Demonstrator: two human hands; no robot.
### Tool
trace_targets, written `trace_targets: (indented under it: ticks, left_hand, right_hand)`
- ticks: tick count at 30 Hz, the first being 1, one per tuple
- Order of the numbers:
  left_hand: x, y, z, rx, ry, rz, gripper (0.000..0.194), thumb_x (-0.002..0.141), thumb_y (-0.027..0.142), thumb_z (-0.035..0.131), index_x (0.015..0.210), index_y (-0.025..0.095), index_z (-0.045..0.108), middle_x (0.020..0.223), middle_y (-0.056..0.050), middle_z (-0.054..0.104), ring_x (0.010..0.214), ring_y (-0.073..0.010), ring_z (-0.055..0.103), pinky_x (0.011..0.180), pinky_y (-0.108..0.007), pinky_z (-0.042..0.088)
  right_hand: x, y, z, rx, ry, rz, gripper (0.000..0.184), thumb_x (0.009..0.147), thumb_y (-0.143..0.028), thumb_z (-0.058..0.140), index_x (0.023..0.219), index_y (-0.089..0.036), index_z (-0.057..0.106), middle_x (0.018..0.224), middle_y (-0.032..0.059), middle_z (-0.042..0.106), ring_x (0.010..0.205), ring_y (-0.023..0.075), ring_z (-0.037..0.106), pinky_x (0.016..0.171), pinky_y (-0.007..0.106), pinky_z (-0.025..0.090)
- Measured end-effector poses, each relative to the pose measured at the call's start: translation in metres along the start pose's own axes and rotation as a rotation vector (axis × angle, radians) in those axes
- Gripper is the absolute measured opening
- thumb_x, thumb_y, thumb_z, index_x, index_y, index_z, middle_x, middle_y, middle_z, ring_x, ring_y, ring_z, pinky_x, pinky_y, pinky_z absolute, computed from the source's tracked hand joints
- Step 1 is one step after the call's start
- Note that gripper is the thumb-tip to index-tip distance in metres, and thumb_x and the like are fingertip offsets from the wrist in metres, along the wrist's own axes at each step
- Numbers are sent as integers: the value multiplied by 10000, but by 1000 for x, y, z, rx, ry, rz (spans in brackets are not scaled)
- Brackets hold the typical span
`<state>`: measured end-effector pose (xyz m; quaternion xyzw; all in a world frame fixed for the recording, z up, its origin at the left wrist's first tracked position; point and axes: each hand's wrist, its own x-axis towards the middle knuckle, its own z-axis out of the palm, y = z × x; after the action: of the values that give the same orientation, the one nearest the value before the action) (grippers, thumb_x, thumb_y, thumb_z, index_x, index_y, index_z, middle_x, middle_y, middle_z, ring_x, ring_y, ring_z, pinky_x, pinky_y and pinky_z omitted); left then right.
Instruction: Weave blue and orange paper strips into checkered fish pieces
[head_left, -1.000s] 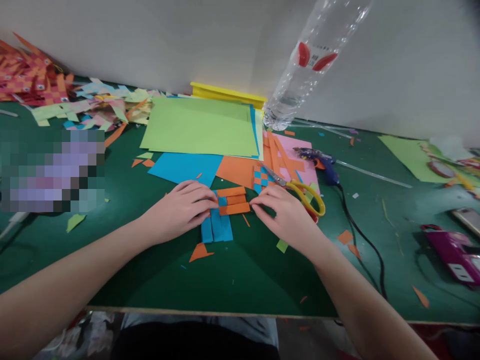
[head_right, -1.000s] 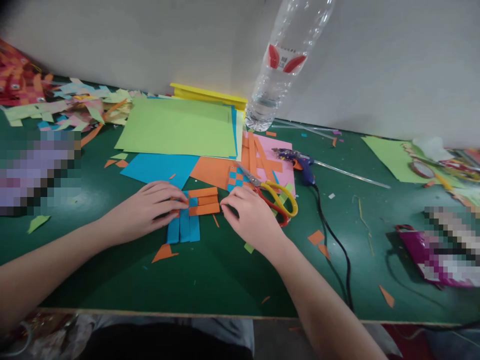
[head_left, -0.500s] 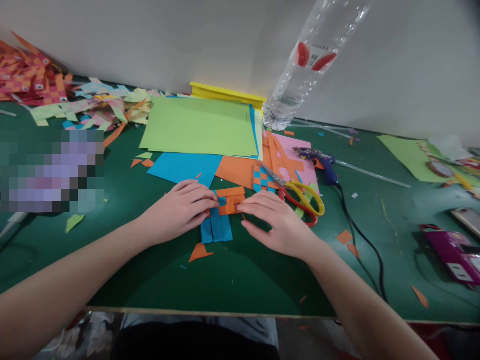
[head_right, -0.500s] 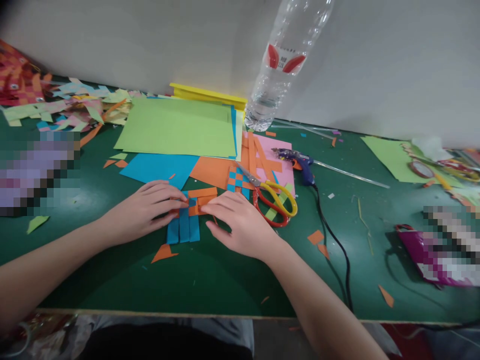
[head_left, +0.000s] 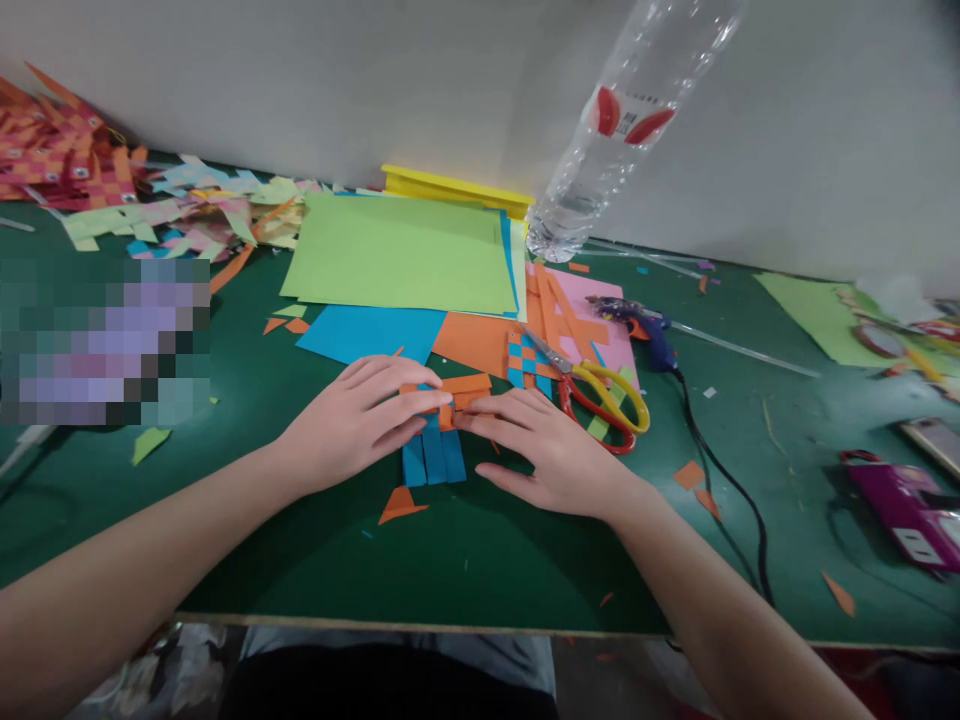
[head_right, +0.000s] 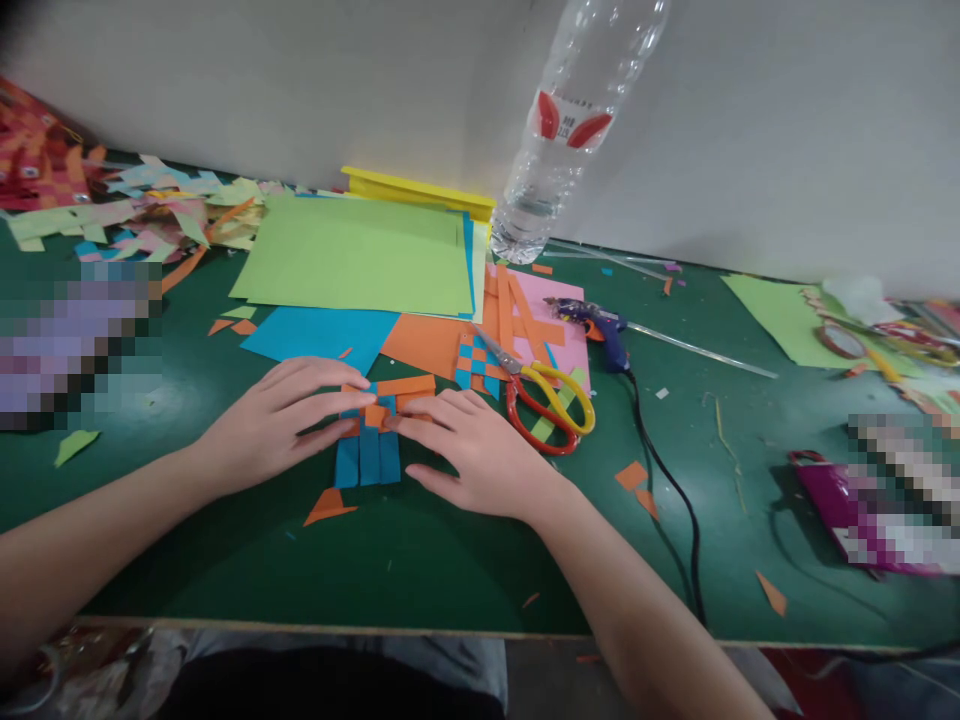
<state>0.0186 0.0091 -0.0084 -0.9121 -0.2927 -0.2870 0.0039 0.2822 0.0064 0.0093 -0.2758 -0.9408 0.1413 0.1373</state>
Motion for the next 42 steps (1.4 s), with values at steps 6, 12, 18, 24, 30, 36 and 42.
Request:
trace_targets:
  ticks: [6,12,18,24,30,36,42]
  left_hand:
    - [1,0,1,-16,9,3,264,942,137,517,1184,239,541,1150,-70,639,1102,-204,579,948,-385,456]
    - [2,1,-2,-16,19,40,162,933,120,531,1053,220,574,1106,-61,648,1072,-197,584,948,-388,446]
    - [2,1,-3,-9,0,55,120,939,138,529,990,217,604,1090,-57,656,1047,-196,589,963,-404,429]
    - [0,1,-4,-2,-20,47,109,947,152,524,981,230,593,1098,-44,656,1039,-188,588,976,-414,421]
    - [1,-1,-2,11,20,65,96,947,151,527,963,212,599,1068,-47,666,996,-183,600,952,-402,422]
    - [3,-2,1,-1,18,60,77,929,138,567,957,203,598,1042,-37,671,973,-170,610,959,-389,411]
    - [2,-1,-1,-14,16,58,90,925,123,568,956,203,596,1038,-35,674,969,-165,616,968,-388,409]
  right_hand:
    - [0,0,0,-16,-3,-30,384,914,-315,525,1281,-207,555,1272,101,609,1135,232,548,969,458,451]
    - [0,-1,0,-12,-25,-32,390,929,-315,501,1301,-205,542,1287,95,602,1136,227,537,971,444,444]
    - [0,0,1,-30,-24,-39,397,926,-316,507,1303,-199,546,1289,95,599,1138,227,536,971,431,441]
    - [0,-1,0,-25,-32,-46,402,932,-329,501,1308,-194,547,1288,90,601,1130,223,536,964,420,438]
    - [-1,0,-5,3,16,-49,405,927,-327,524,1311,-201,544,1230,85,632,1082,205,559,943,417,454]
    - [-7,16,-18,-33,204,23,345,916,-306,557,1240,-190,575,1156,92,674,1080,214,603,957,422,469]
    - [-24,56,-34,-231,565,294,257,934,-199,465,1126,-235,631,1079,62,713,1047,217,638,923,403,494]
